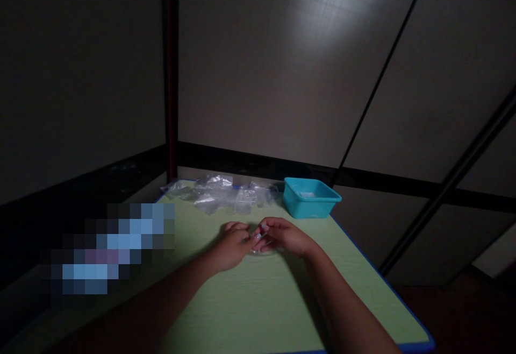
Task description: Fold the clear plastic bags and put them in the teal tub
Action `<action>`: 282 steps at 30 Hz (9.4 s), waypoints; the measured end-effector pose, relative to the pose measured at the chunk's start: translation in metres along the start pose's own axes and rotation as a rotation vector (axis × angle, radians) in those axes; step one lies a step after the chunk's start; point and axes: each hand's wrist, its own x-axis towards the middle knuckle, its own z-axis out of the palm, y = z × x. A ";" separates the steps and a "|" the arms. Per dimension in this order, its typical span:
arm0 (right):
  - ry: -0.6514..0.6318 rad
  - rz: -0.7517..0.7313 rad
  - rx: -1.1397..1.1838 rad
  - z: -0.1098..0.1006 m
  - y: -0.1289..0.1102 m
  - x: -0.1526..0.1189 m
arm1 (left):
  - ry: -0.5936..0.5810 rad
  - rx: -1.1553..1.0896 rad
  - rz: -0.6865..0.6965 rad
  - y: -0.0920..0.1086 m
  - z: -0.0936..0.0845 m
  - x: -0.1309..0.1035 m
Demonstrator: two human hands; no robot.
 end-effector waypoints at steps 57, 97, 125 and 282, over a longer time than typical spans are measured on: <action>0.151 0.093 -0.832 -0.024 0.006 -0.002 | -0.095 -0.798 -0.231 0.009 -0.005 -0.002; 0.009 0.110 -0.823 -0.025 0.003 -0.009 | -0.132 -0.742 -0.209 -0.007 -0.003 0.002; -0.034 -0.007 -0.935 -0.022 -0.001 -0.011 | -0.186 -0.761 -0.120 0.001 -0.003 -0.001; 0.231 0.047 -1.248 -0.009 0.009 -0.005 | 0.071 -0.807 -0.251 -0.003 -0.006 0.006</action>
